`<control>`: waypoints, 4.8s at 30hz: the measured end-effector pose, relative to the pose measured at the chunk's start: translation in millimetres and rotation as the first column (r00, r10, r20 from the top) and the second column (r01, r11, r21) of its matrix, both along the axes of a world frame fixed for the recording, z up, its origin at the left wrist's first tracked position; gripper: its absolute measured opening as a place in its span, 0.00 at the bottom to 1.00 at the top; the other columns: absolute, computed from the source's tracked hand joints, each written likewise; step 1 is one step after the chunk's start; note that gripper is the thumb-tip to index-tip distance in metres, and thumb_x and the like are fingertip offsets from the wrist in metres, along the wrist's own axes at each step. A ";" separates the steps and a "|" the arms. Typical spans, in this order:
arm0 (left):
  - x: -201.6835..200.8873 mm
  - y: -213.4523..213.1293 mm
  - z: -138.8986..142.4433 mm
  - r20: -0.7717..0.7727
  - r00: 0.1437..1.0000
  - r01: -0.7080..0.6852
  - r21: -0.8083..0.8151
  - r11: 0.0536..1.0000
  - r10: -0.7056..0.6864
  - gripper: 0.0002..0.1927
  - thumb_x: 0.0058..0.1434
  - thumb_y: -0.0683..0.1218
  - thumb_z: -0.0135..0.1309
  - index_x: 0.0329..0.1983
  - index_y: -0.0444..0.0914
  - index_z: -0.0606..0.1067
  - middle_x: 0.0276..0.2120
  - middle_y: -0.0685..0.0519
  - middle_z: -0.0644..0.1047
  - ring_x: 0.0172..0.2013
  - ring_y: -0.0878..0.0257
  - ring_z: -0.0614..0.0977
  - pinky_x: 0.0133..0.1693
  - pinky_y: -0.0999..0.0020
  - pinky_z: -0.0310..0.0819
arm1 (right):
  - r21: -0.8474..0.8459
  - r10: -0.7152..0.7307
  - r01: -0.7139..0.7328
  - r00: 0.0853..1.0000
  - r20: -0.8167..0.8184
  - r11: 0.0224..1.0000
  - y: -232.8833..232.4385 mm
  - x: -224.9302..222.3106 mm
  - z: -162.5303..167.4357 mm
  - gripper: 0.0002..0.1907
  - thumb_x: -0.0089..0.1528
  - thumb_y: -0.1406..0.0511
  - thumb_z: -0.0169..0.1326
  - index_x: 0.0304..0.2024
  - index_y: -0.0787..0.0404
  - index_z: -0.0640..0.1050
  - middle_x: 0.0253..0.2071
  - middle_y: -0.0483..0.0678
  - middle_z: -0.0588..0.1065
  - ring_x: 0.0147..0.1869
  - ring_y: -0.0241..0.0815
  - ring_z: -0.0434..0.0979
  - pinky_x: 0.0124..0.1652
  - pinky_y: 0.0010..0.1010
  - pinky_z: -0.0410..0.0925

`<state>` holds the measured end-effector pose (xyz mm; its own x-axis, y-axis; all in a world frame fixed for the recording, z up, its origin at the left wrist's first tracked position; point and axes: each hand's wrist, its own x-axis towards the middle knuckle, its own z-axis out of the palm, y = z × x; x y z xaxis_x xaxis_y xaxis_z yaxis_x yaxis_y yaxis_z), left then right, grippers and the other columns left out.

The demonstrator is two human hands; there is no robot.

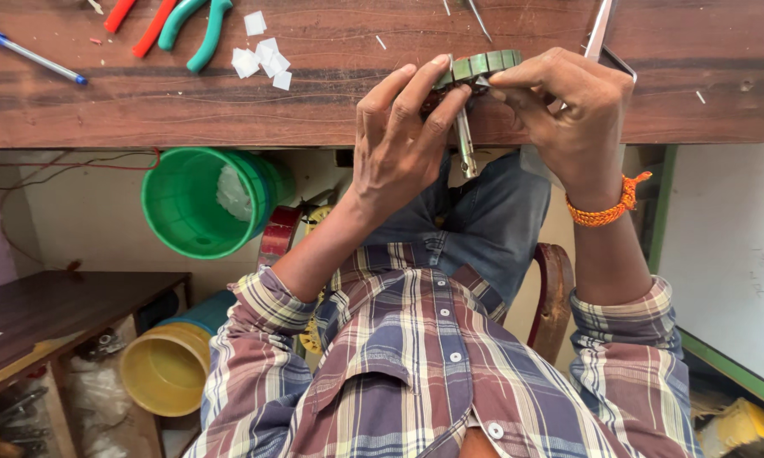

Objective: The person cuts small paper pieces with scissors, folds them by hand, and inserts them as insulators between the copper wire coils of a motor armature mounted on a shaft. They use a green-handled screwdriver to help seat the paper pieces between the coils and continue inserting folded pieces around the armature.

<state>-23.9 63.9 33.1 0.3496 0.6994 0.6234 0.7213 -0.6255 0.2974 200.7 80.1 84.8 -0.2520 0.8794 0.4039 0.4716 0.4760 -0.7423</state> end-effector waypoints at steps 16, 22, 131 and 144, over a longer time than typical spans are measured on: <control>12.4 6.0 11.8 0.076 0.993 0.095 -0.048 0.994 -0.091 0.23 0.64 0.38 0.62 0.58 0.56 0.76 0.69 0.51 0.65 0.69 0.55 0.65 0.65 0.59 0.58 | 0.007 -0.054 0.054 0.998 0.016 0.999 -0.7 2.2 -6.3 0.06 0.66 0.78 0.66 0.44 0.66 0.84 0.36 0.48 0.80 0.34 0.31 0.72 0.33 0.22 0.62; -1.5 16.1 38.1 0.656 0.753 0.440 -0.433 0.786 -0.060 0.36 0.69 0.41 0.57 0.73 0.44 0.51 0.68 0.50 0.69 0.62 0.56 0.74 0.64 0.61 0.70 | -0.015 -0.032 0.032 0.999 -0.012 0.999 -0.3 2.9 -7.5 0.06 0.69 0.77 0.68 0.45 0.65 0.84 0.34 0.46 0.78 0.31 0.29 0.70 0.31 0.21 0.60; 11.0 6.6 -28.0 0.467 0.865 0.170 0.077 0.982 -0.186 0.20 0.59 0.51 0.69 0.50 0.41 0.75 0.45 0.53 0.76 0.47 0.53 0.79 0.51 0.55 0.71 | 0.010 -0.217 0.218 0.975 -0.043 0.976 -48.5 -35.8 -40.4 0.14 0.66 0.69 0.66 0.54 0.61 0.80 0.56 0.48 0.81 0.56 0.46 0.74 0.59 0.34 0.68; 17.0 -0.4 -41.4 0.440 0.886 0.122 0.084 0.989 -0.147 0.20 0.61 0.54 0.65 0.50 0.44 0.73 0.46 0.55 0.75 0.46 0.55 0.78 0.49 0.53 0.69 | -0.009 -0.245 0.245 0.969 -0.026 0.970 -56.1 -36.0 -52.6 0.17 0.69 0.61 0.62 0.56 0.62 0.79 0.56 0.48 0.79 0.59 0.49 0.72 0.61 0.38 0.67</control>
<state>-7.0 63.5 -8.3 0.1164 0.6273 0.7700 0.4294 -0.7309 0.5305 164.7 24.0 32.3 -0.0180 0.9153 0.4023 0.5533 0.3442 -0.7586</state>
